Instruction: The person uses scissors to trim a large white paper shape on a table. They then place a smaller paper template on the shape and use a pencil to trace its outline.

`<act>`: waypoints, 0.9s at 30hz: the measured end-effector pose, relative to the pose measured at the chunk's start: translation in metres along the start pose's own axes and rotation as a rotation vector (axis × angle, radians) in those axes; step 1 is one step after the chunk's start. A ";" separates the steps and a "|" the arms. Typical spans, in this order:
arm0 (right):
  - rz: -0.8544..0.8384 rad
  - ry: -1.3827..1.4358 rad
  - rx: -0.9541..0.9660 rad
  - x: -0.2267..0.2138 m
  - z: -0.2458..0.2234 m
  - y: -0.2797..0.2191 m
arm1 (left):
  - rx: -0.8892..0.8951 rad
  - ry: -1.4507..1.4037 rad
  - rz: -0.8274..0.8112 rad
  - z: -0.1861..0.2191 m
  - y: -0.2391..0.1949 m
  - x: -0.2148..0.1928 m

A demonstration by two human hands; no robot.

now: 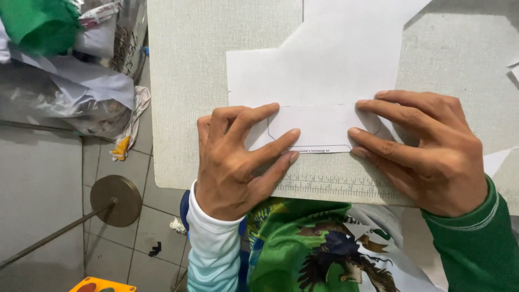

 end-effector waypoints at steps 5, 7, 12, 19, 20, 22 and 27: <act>0.024 0.045 0.007 0.000 0.001 -0.001 | -0.029 -0.051 0.021 0.000 0.001 -0.001; 0.016 0.058 0.018 0.000 0.003 -0.002 | -0.029 -0.056 0.015 0.001 0.002 -0.001; 0.014 0.082 0.064 0.000 0.002 -0.001 | -0.031 -0.046 0.021 0.002 0.004 -0.001; 0.018 0.063 0.042 0.000 0.001 0.001 | -0.039 -0.050 0.007 0.000 0.002 -0.001; 0.021 0.061 0.029 0.000 0.000 0.001 | -0.044 -0.049 0.003 0.000 0.002 0.000; 0.026 0.049 0.019 0.000 0.000 0.001 | -0.039 -0.051 0.007 0.000 0.002 0.000; 0.041 0.061 0.011 0.000 -0.001 0.002 | -0.036 -0.053 0.012 0.000 0.001 0.000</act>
Point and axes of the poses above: each hand's wrist, its own y-axis towards the middle knuckle, its own x-axis out of the palm, z = x × y, the point moved 4 cm from there along y, towards the middle knuckle, and after that the axes turned 6 degrees about y, right-handed, at the moved point
